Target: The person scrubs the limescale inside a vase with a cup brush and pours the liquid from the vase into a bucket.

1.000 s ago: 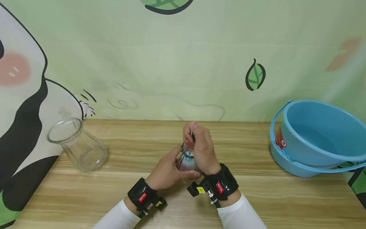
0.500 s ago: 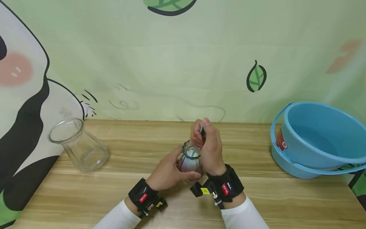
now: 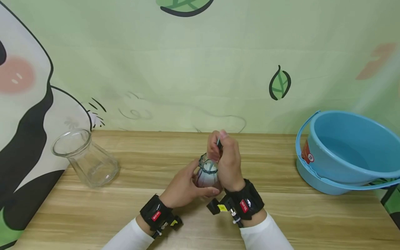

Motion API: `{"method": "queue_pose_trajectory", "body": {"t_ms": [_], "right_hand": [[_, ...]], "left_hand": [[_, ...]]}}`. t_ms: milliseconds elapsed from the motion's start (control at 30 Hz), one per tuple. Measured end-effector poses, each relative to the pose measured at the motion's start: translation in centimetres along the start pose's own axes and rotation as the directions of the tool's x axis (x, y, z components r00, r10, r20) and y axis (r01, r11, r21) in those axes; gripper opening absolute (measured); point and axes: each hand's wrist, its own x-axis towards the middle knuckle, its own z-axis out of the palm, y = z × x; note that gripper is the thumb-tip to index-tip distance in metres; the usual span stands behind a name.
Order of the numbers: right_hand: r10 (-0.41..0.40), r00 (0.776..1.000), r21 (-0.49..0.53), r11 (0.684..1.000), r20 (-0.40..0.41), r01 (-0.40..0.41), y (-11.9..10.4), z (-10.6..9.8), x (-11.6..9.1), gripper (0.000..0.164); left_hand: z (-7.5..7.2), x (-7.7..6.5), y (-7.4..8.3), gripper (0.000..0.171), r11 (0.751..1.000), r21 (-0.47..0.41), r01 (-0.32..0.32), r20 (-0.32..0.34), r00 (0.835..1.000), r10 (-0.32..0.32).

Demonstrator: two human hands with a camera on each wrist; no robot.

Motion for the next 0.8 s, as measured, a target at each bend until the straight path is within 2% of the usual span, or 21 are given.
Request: {"method": "queue_pose_trajectory", "body": {"t_ms": [433,800], "right_hand": [[0.008,1.000,-0.080,0.997,0.003,-0.008,0.86,-0.02,-0.04,0.048],[0.015,1.000,-0.003,1.000,-0.019,-0.015,0.58,-0.16,0.08,0.045]], "left_hand": [[-0.02,-0.01,-0.11,0.074,1.000,0.002,-0.013,0.003,1.000,0.013],[-0.06,-0.01,0.03,0.075,1.000,-0.004,0.004,0.009,1.000,-0.004]]}}
